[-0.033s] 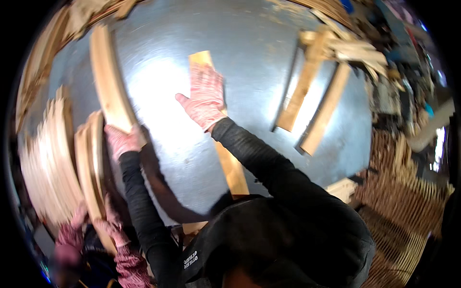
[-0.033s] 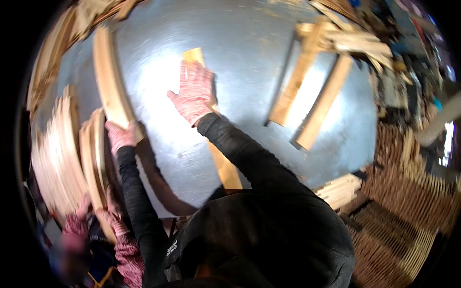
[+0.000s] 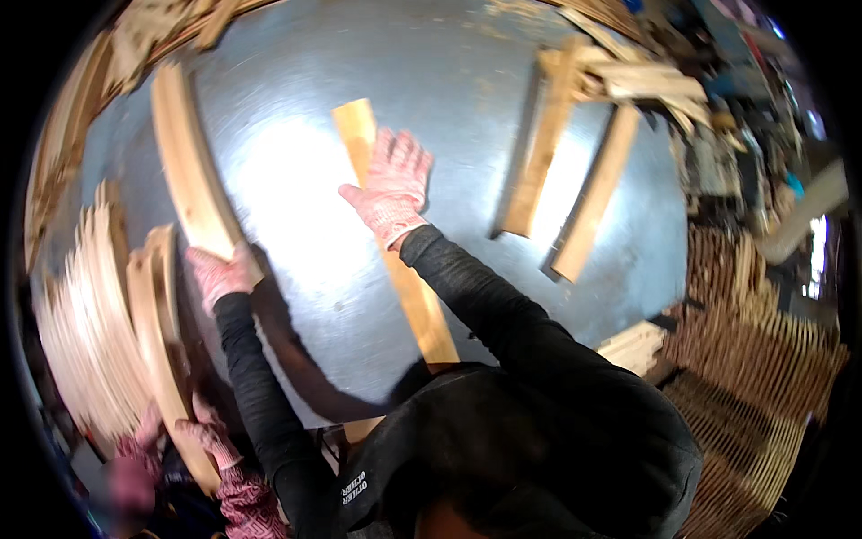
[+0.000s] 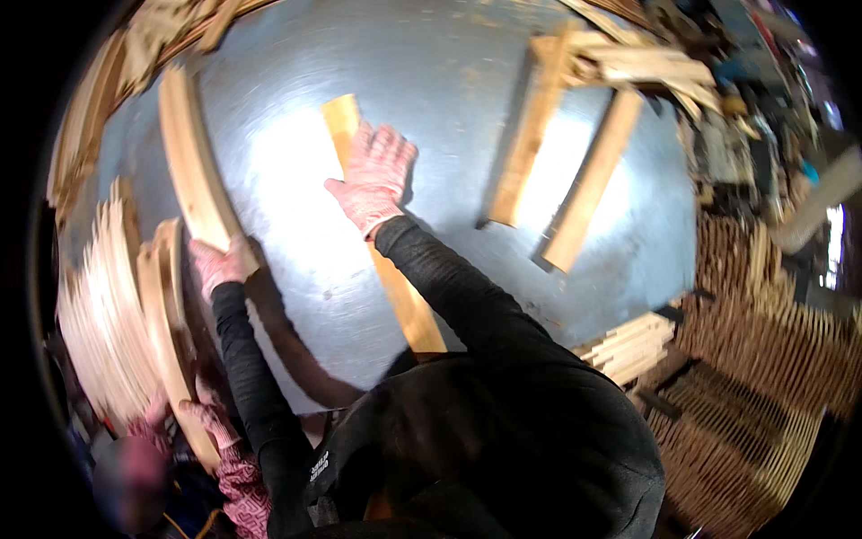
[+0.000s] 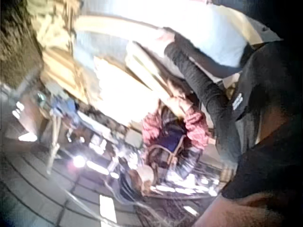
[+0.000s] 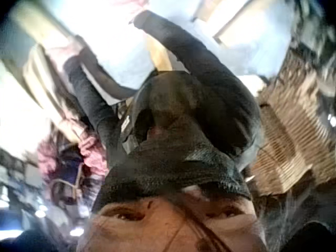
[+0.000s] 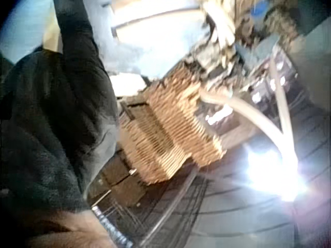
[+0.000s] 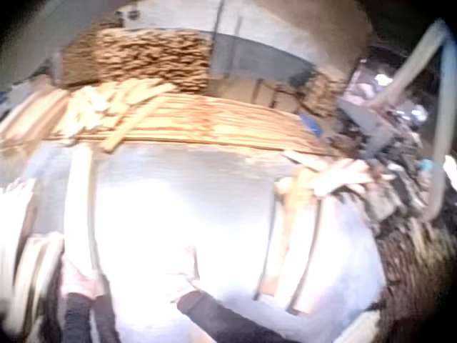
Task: The person sorts and stacks thin wooden planks on a metal table. They pick up planks from a pile, inspect them, and place them into a neat stack, occasionally moving other planks aside to reach the work.
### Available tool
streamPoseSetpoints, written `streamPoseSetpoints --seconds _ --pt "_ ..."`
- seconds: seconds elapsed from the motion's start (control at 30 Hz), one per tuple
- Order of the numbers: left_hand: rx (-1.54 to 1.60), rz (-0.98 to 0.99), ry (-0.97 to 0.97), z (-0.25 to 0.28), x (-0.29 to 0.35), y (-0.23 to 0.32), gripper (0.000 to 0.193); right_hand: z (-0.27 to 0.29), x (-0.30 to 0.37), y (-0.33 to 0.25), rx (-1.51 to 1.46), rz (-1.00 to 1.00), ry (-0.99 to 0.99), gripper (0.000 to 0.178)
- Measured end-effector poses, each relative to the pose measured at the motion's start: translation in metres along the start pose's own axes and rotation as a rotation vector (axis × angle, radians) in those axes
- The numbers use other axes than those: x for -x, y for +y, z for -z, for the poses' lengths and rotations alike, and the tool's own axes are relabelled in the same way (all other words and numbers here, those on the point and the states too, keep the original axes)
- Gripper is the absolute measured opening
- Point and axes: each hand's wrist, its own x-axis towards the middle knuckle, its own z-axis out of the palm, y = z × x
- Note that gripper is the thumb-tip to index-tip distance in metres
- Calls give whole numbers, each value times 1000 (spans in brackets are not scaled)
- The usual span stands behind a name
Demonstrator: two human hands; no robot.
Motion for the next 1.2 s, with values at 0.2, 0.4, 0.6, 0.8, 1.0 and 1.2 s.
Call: streamPoseSetpoints --seconds 0.2,0.4,0.6,0.8,1.0,1.2 --pt "554 -743 271 -57 78 21 86 -23 15 40 -259 -81 -10 100" --pt "198 -634 44 -90 292 96 106 3 1 71 -822 -221 -360 94" --pt "403 -249 -206 -111 295 106 106 36 8 157 -87 -211 218 89" --pt "856 -200 -494 -119 272 114 48 26 33 224 -359 -125 274 73" --pt "904 -237 -573 -130 295 154 68 64 149 240 -477 295 -409 73" --pt "1164 -64 -541 -164 293 149 59 116 -36 283 189 670 314 77"
